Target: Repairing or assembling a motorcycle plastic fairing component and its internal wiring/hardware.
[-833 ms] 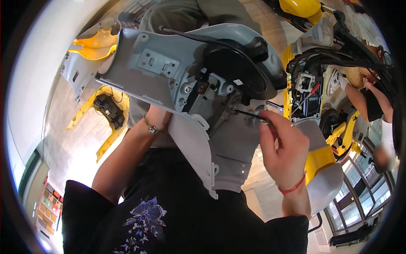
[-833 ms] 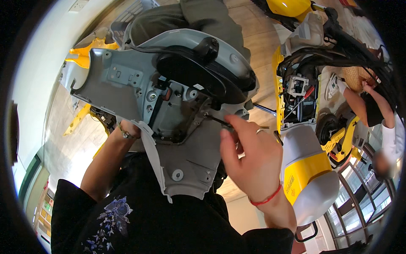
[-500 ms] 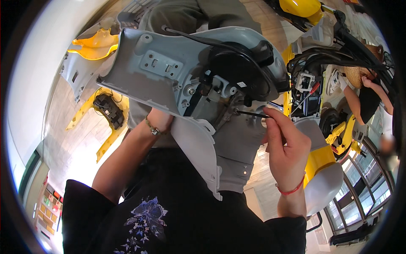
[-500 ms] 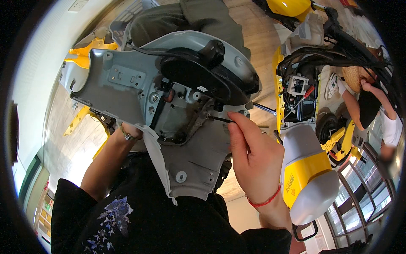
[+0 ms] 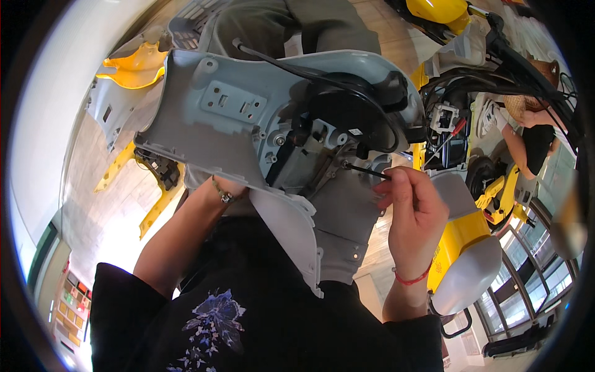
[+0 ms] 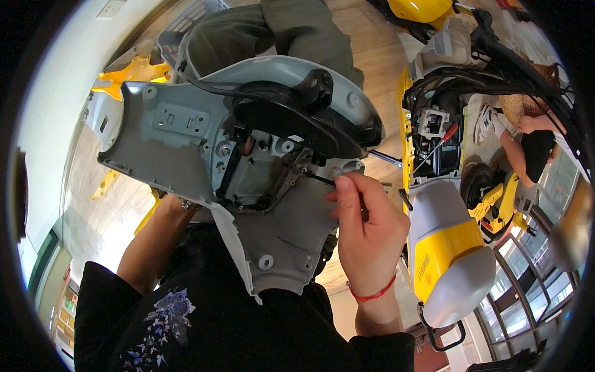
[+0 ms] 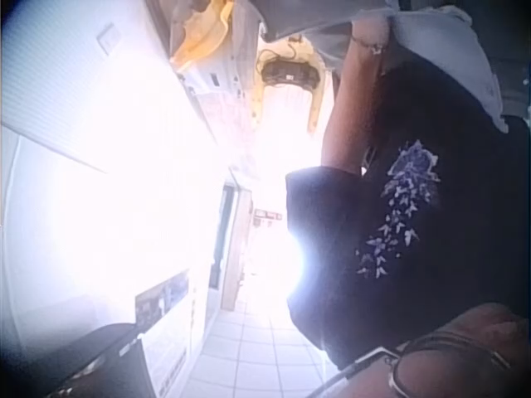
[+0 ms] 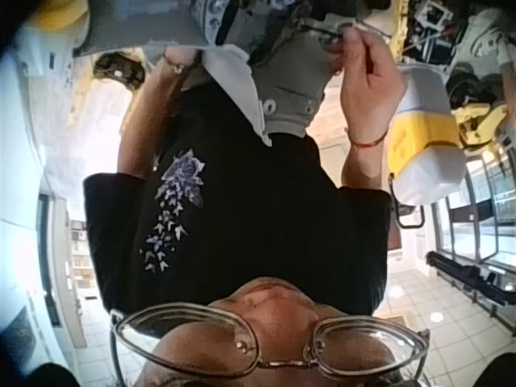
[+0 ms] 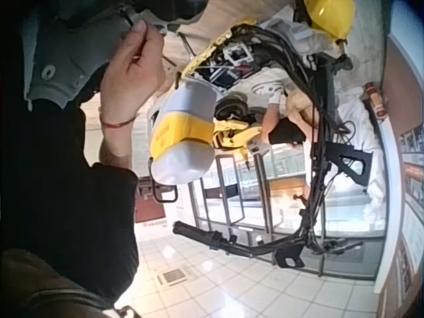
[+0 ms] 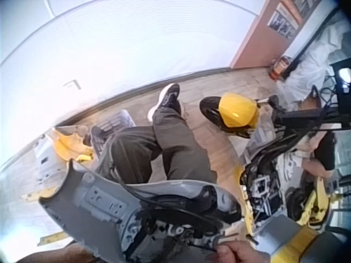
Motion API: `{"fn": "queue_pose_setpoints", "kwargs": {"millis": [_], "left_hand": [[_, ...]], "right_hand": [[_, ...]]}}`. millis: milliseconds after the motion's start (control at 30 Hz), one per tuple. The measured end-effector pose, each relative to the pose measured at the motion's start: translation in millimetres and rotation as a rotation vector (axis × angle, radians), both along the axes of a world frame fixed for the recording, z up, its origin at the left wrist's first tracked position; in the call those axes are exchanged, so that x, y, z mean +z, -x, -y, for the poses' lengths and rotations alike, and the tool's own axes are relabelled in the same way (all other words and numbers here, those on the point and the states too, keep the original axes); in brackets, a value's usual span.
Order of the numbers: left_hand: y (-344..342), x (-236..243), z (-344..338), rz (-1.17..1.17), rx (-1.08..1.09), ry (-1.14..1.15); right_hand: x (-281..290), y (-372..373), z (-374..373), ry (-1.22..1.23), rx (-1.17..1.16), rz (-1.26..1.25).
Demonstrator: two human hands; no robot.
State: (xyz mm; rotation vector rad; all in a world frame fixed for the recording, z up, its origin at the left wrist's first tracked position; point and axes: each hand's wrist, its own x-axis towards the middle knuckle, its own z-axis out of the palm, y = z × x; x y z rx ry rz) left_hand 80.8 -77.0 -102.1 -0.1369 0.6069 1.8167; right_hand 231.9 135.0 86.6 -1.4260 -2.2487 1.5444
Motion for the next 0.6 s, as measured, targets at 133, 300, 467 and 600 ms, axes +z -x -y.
{"fn": "queue_pose_setpoints", "kwargs": {"millis": [133, 300, 467, 600], "left_hand": [[-5.5, 0.1, -9.5, 0.007, -0.002, -0.011], [-12.9, -1.8, -26.8, 0.012, 0.009, -0.018], [-3.2, -4.9, -22.6, 0.03, 0.011, -0.035], [-8.5, -9.6, -34.5, 0.032, 0.031, -0.033]], "right_hand": [[-2.7, -6.6, -6.2, -0.136, 0.134, 0.078], [4.6, -3.0, -6.9, -0.125, 0.204, 0.027], [9.4, -4.4, -37.6, -0.386, 1.027, -0.09], [-1.3, -8.8, -41.2, -0.31, 1.019, -0.124]]}}
